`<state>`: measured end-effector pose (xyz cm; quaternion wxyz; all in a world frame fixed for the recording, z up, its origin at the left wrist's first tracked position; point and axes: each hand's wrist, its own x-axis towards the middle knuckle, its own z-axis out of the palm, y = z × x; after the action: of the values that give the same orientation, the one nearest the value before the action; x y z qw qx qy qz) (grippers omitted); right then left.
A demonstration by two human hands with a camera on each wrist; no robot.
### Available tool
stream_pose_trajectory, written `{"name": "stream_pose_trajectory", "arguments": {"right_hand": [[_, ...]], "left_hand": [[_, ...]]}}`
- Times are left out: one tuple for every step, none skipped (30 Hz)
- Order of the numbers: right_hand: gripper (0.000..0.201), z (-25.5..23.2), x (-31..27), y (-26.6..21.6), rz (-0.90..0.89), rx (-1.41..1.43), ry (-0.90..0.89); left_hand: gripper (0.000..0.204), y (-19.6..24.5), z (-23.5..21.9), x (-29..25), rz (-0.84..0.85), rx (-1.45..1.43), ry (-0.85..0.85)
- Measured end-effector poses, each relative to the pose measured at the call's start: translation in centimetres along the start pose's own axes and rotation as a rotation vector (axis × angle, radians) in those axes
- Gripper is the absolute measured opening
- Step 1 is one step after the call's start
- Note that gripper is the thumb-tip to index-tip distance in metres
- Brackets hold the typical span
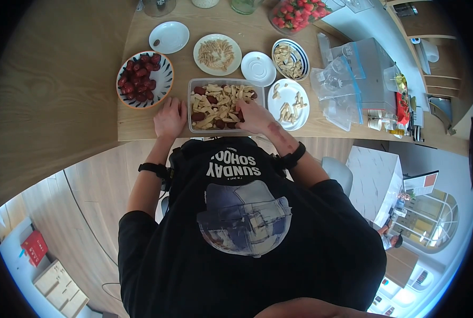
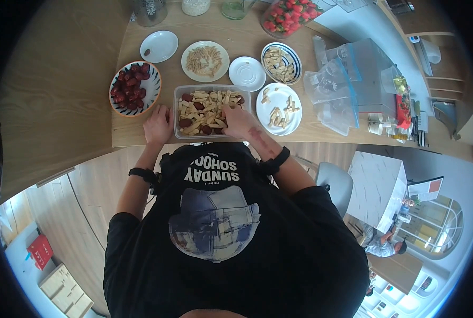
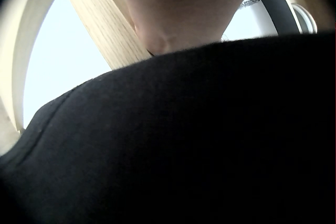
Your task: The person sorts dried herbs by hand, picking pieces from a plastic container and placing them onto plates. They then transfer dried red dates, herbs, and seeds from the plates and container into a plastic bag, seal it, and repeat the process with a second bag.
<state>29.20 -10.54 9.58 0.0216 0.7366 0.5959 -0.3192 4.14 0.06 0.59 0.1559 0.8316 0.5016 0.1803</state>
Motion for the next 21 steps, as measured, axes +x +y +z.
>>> {"name": "stream_pose_trajectory", "arguments": {"right_hand": [[0.052,0.0,0.1,0.1,0.025,-0.042,-0.02],[0.051,-0.2,0.1,-0.2,0.049,-0.083,-0.041],[0.051,-0.4,0.1,-0.5,0.049,-0.082,-0.04],[0.051,-0.7,0.0,-0.7,0.071,-0.063,-0.058],[0.051,-0.9,-0.1,-1.0,0.093,-0.044,-0.076],[0.051,-0.8,-0.1,-1.1,0.095,-0.044,-0.075],[0.05,-0.8,-0.1,-1.2,0.1,-0.06,-0.083],[0.049,-0.7,-0.1,-1.2,0.105,-0.076,-0.091],[0.049,-0.5,0.0,-1.2,0.105,-0.076,-0.092],[0.049,-0.2,0.1,-1.0,0.089,-0.089,-0.088],[0.049,-0.2,0.1,-1.0,0.074,-0.104,-0.085],[0.049,-0.3,0.2,-1.0,0.075,-0.104,-0.084],[0.049,-0.5,0.2,-1.0,0.084,-0.123,-0.112],[0.049,-0.6,0.3,-1.1,0.093,-0.141,-0.139],[0.049,-0.6,0.5,-1.1,0.091,-0.142,-0.141],[0.049,-0.6,0.6,-1.0,0.098,-0.157,-0.164],[0.049,-0.5,0.6,-1.0,0.105,-0.171,-0.187],[0.049,-0.6,0.7,-0.9,0.104,-0.173,-0.188],[0.048,-0.6,0.7,-0.8,0.088,-0.172,-0.185],[0.048,-0.6,0.7,-0.7,0.073,-0.171,-0.18],[0.048,-0.6,0.7,-0.7,0.073,-0.171,-0.181]], "left_hand": [[0.024,-0.1,0.1,0.1,0.005,0.003,0.016],[0.024,0.0,0.0,0.1,0.007,0.004,0.016],[0.024,0.1,-0.2,0.1,-0.002,0.009,-0.002],[0.024,0.1,-0.2,0.1,-0.01,0.012,-0.021],[0.024,0.1,-0.1,0.1,-0.009,0.012,-0.022],[0.024,0.0,0.0,0.1,-0.005,0.014,-0.012],[0.024,0.0,0.1,0.0,-0.001,0.016,-0.002],[0.024,0.0,0.0,0.0,-0.001,0.016,-0.003],[0.024,0.0,-0.1,0.1,0.003,0.018,0.001],[0.024,0.1,-0.1,0.1,0.007,0.019,0.006],[0.024,0.2,-0.1,0.1,0.008,0.017,0.005],[0.024,0.2,-0.1,0.1,0.005,0.014,0.008],[0.025,0.2,-0.1,0.1,0.001,0.011,0.013],[0.025,0.1,-0.1,0.1,0.0,0.012,0.014],[0.025,0.0,0.0,0.1,0.001,0.014,0.006],[0.025,0.0,0.0,0.1,0.004,0.017,-0.003],[0.025,0.0,0.1,0.1,0.002,0.016,-0.003],[0.025,-0.1,0.2,0.1,0.0,0.017,-0.006],[0.025,-0.1,0.2,0.0,0.0,0.018,-0.009],[0.025,-0.1,0.1,0.0,-0.001,0.019,-0.009],[0.025,0.0,0.1,0.0,-0.011,0.013,-0.016]]}}
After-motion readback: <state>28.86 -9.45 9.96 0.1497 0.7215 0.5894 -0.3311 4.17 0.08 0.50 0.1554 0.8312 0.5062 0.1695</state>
